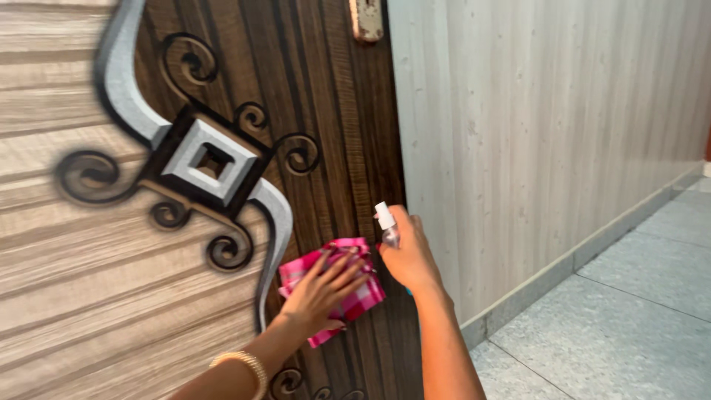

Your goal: The person sprays a cleaning solution onto a wooden door and wipes it with a pink cloth. They then move to a patterned door and repeat the spraying and wiping process across the surface.

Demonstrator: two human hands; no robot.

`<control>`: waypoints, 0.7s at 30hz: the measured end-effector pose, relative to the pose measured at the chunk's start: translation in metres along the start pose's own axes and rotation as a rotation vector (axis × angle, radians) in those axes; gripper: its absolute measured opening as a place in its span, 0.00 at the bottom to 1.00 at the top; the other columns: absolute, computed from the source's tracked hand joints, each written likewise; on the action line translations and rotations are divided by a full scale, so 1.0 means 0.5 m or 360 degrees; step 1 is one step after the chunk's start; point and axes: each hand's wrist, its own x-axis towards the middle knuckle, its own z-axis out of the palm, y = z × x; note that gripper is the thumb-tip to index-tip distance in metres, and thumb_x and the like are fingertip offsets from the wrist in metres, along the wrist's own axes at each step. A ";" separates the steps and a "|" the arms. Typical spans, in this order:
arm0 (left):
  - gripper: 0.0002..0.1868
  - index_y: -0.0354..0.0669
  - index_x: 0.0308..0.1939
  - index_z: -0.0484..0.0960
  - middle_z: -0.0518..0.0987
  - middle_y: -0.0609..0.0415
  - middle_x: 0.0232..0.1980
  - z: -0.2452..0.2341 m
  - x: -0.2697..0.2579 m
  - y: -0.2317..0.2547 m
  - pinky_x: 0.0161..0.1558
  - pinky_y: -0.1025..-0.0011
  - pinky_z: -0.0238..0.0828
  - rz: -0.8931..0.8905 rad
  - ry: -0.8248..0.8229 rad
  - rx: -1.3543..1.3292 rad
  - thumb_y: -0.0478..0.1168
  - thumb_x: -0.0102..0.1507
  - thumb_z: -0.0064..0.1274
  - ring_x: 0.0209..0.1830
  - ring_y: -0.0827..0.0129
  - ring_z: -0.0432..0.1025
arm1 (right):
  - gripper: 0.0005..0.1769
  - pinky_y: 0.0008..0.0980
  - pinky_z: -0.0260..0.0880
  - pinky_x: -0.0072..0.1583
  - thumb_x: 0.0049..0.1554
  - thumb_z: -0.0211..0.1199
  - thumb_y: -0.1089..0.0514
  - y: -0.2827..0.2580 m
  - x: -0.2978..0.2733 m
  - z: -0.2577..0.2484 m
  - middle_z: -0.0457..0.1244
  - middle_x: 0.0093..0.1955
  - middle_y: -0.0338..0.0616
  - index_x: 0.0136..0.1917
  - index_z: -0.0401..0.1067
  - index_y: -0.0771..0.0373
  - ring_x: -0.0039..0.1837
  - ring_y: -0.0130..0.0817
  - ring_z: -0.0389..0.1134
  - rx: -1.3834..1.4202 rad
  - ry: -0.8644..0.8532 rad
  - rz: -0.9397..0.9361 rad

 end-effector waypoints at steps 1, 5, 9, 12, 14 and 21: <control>0.66 0.57 0.82 0.34 0.36 0.54 0.85 -0.006 -0.032 -0.025 0.76 0.43 0.19 -0.0058 -0.0033 -0.0004 0.79 0.53 0.50 0.84 0.56 0.28 | 0.25 0.43 0.68 0.55 0.50 0.59 0.67 -0.020 -0.005 0.006 0.60 0.54 0.48 0.61 0.69 0.53 0.55 0.50 0.66 0.0013 -0.0060 0.0005; 0.66 0.60 0.80 0.29 0.32 0.56 0.85 -0.020 -0.175 -0.081 0.75 0.38 0.18 -0.0205 -0.0281 0.0029 0.81 0.53 0.49 0.83 0.57 0.25 | 0.18 0.42 0.69 0.51 0.49 0.61 0.65 -0.089 -0.035 0.006 0.60 0.52 0.47 0.55 0.72 0.59 0.49 0.43 0.69 0.0061 -0.0439 0.0273; 0.70 0.63 0.81 0.27 0.28 0.58 0.85 -0.043 -0.236 -0.093 0.73 0.35 0.16 -0.0176 -0.0479 0.0070 0.80 0.51 0.53 0.83 0.58 0.21 | 0.27 0.36 0.72 0.49 0.46 0.61 0.63 -0.116 -0.052 0.010 0.66 0.50 0.50 0.60 0.75 0.50 0.44 0.39 0.71 0.0196 -0.0648 0.0724; 0.73 0.61 0.82 0.26 0.26 0.57 0.85 -0.068 -0.162 -0.076 0.73 0.34 0.16 -0.0109 -0.0579 0.0155 0.80 0.49 0.55 0.83 0.55 0.19 | 0.35 0.40 0.73 0.55 0.50 0.63 0.60 -0.097 -0.036 0.039 0.72 0.57 0.54 0.72 0.69 0.47 0.50 0.49 0.76 0.0184 -0.0522 0.0721; 0.73 0.60 0.82 0.28 0.27 0.57 0.85 -0.084 -0.084 -0.054 0.72 0.35 0.15 -0.0073 -0.0465 0.0152 0.81 0.48 0.56 0.83 0.53 0.19 | 0.37 0.43 0.70 0.60 0.47 0.67 0.59 -0.080 -0.024 0.058 0.67 0.65 0.51 0.70 0.68 0.53 0.61 0.49 0.70 0.0049 -0.0032 0.0113; 0.58 0.57 0.82 0.55 0.46 0.58 0.86 -0.106 0.152 0.036 0.78 0.37 0.10 0.0050 -0.0413 0.0511 0.84 0.57 0.42 0.86 0.52 0.32 | 0.52 0.49 0.66 0.63 0.46 0.71 0.55 -0.080 -0.031 0.032 0.61 0.71 0.48 0.79 0.49 0.47 0.67 0.51 0.65 -0.0074 0.0291 0.0361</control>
